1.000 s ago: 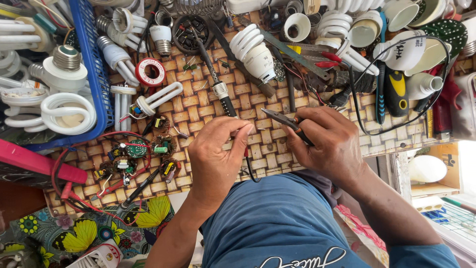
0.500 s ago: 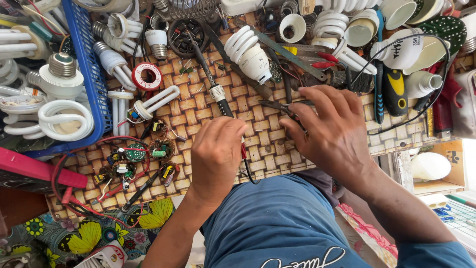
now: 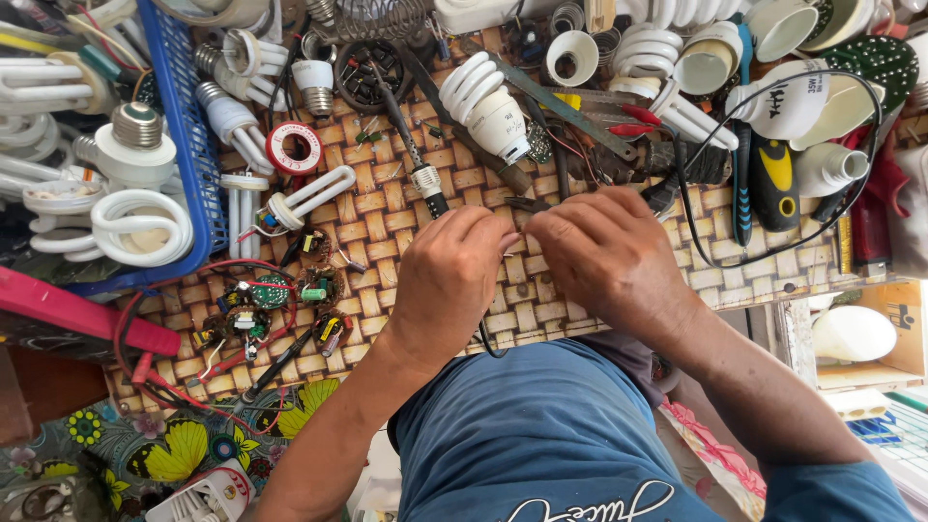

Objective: The person repairs a compact fluorescent light bulb by stripping and inserting wires into the base, then reattaching the metal screw cap. They use pliers and scissors to manipulate the wires and components on a cluttered workbench.

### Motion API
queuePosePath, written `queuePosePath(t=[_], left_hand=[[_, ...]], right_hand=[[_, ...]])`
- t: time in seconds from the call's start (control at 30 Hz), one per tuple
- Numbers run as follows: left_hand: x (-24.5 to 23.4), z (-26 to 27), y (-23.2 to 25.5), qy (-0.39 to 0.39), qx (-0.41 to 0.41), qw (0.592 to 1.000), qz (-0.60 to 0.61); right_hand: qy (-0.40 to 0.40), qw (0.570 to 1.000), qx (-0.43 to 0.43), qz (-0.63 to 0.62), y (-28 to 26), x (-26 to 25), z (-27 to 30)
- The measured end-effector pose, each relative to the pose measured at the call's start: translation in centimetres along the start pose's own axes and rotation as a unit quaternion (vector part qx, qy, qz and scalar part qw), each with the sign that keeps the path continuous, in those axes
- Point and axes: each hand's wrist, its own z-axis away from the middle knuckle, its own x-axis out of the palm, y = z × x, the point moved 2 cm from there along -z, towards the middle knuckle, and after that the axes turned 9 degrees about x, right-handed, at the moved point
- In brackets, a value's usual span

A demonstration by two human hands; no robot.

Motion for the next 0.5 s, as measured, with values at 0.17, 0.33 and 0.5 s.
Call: queuePosePath(t=[0.17, 0.33, 0.5], left_hand=[[0.1, -0.4, -0.5, 0.011, -0.013, 1.000, 0.012], [-0.3, -1.4, -0.9, 0.041, 0.000, 0.998, -0.041], [0.5, -3.8, -2.7, -0.040, 0.070, 0.980, -0.182]], right_hand=[[0.048, 0.997, 0.033, 0.058, 0.3, -0.4, 0.0], [0.067, 0.994, 0.070, 0.042, 1.8, -0.3, 1.1], [0.093, 0.989, 0.117, 0.014, 1.9, -0.9, 1.3]])
